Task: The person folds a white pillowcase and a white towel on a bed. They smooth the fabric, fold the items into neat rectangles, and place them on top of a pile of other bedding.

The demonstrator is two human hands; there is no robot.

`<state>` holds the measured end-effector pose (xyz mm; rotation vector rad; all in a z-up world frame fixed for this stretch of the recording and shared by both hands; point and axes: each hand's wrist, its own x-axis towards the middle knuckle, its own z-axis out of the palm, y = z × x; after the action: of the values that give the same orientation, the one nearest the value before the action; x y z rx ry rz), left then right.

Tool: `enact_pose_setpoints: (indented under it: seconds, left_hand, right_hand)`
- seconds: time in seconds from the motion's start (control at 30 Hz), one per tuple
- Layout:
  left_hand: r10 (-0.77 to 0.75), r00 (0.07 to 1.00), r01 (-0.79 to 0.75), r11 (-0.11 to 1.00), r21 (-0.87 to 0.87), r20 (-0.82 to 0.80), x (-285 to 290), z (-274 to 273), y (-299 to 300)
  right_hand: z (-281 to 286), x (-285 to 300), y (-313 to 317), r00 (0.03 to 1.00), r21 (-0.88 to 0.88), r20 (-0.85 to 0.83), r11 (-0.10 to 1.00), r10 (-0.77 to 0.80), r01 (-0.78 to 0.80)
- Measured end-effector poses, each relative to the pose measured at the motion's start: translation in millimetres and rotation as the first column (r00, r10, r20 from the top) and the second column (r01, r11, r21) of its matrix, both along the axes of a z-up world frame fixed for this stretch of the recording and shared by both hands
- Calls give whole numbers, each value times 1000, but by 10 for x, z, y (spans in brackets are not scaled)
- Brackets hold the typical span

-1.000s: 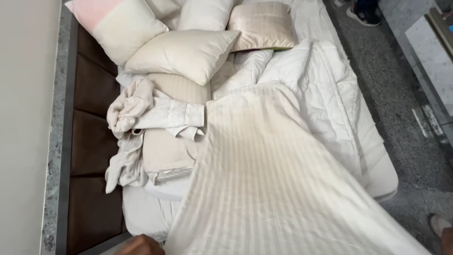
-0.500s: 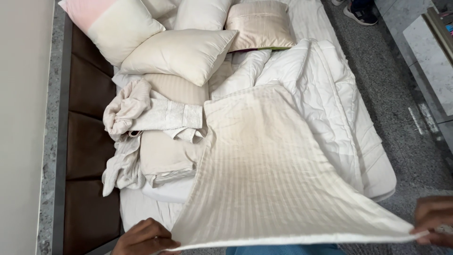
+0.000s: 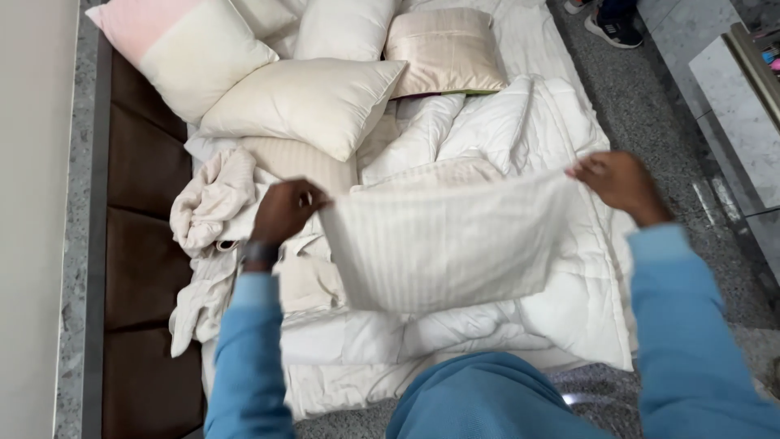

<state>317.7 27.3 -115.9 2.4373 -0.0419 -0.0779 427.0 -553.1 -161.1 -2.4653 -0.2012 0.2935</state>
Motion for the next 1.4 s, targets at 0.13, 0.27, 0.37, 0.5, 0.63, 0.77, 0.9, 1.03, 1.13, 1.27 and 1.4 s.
enact_pose_setpoints:
  seconds: [0.13,0.27,0.37,0.5,0.63,0.77,0.9,1.03,1.13,1.27,1.4]
  left_hand:
    - [134,817,-311,921,234,561,614,-616,-209]
    - [242,840,-344,930,131,486,235,-1785,-636]
    - [380,904,-409,901,142,193,-344,-2305,-955]
    - [465,877,-478,870,117,124,-937,-2476,-1160]
    - [672,732,-681,715,160,113,-1155,-2380,-1219]
    - [751,657,-723,653,224,-70,-1289,-2503,-1156]
    - [737,647,-709,676,201,-197,-1375,-2716,-1056]
    - [659,650,-629,746,218,-379,-1543,-3199,-894]
    - [578,778,-577,813,86,-245,-1683,-3541,-794]
    - [587,655,-754,546,-365,-476,-1779,-3015,-880]
    - [510,659,-734,279,-619,-553,-1836,-2772,-900]
  right_hand:
    - [-533,311,446,948,228,268,967,-174,113]
    - [-1685,-84,445,956,340,207,932,-207,128]
    - [-2176,-625,389,975,223,62,955,-215,196]
    - [-2252,-1188,325,912,195,-237,903,-335,383]
    - [-2288,-1418,296,825,265,-460,835,-329,482]
    - [-2244,-1513,330,793,187,-464,832,-394,523]
    - [-2443,-1527,278,705,99,-591,832,-392,546]
    - [-2266,-1554,330,659,124,-656,809,-368,575]
    - [-2078,-1650,336,641,156,-683,786,-351,598]
    - [-2160,-1727,193,642,197,-662,738,-386,646]
    - [-2159,-1782,-5,679,380,-650,627,-341,680]
